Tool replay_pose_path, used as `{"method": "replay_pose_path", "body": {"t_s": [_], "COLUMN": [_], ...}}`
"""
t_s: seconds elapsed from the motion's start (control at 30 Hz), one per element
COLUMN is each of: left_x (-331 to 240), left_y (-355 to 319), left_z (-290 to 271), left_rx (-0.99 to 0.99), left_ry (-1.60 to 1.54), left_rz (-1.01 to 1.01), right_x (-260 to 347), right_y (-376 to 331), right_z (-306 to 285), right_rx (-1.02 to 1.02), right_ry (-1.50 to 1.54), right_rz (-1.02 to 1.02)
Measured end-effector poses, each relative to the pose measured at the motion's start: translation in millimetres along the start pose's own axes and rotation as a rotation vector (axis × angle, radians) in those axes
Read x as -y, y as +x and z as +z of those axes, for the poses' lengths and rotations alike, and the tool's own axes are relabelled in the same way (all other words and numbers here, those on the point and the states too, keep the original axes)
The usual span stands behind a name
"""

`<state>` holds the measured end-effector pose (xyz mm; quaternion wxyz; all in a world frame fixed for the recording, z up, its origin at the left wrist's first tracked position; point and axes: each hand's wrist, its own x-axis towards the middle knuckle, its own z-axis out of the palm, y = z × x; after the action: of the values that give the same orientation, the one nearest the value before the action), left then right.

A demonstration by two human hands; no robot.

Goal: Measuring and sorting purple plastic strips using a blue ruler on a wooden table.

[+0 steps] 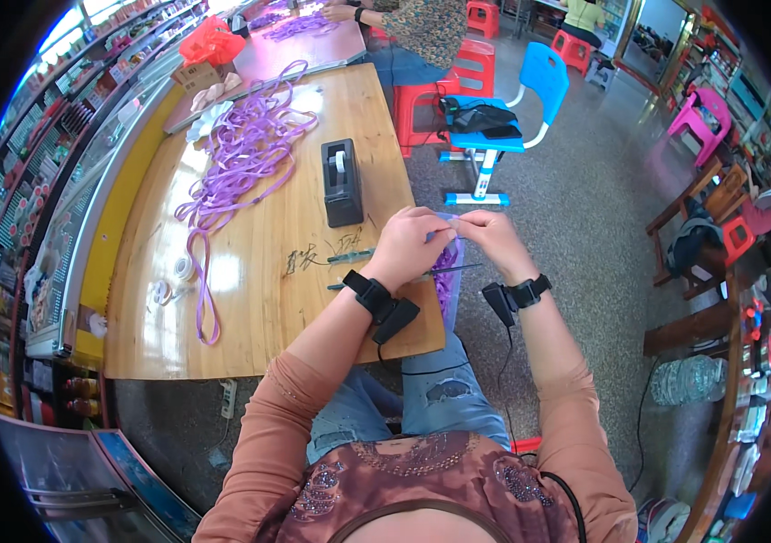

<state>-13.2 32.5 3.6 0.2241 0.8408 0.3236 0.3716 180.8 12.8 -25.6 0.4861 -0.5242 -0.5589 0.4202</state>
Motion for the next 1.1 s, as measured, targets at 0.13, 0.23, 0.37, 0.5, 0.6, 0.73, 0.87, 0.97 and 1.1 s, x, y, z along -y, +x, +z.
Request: {"method": "replay_pose_path", "body": {"t_s": [0.13,0.23,0.37,0.5,0.6,0.73,0.87,0.97,1.1], "left_x": [6,11,9,9,10,5,14,15,20], "left_y": [-5,-5,-4,-5,-5,-4,-5,-3,-2], "left_z": [3,6,7,8,7,6,10,13,10], "left_rx": [0.054,0.088,0.102,0.147,0.175,0.178,0.182,0.171,0.219], "left_ry": [0.146,0.166,0.183,0.250,0.242,0.205,0.211,0.206,0.219], "left_rz": [0.093,0.075,0.125,0.127,0.098,0.065,0.057,0.074,0.085], "right_x": [-7,-8,-8,-5,-8,-23,-36,-48,-59], "right_y": [13,15,8,2,-2,-13,-37,-62,-92], "right_z": [1,3,8,11,11,8,14,22,34], "right_rx": [0.059,0.038,-0.007,-0.019,-0.017,0.023,0.092,0.030,-0.049], "right_ry": [0.052,0.132,0.313,0.342,0.365,0.560,0.735,0.699,0.453], "right_rz": [0.142,0.284,0.371,0.420,0.462,0.496,0.421,0.322,0.217]}}
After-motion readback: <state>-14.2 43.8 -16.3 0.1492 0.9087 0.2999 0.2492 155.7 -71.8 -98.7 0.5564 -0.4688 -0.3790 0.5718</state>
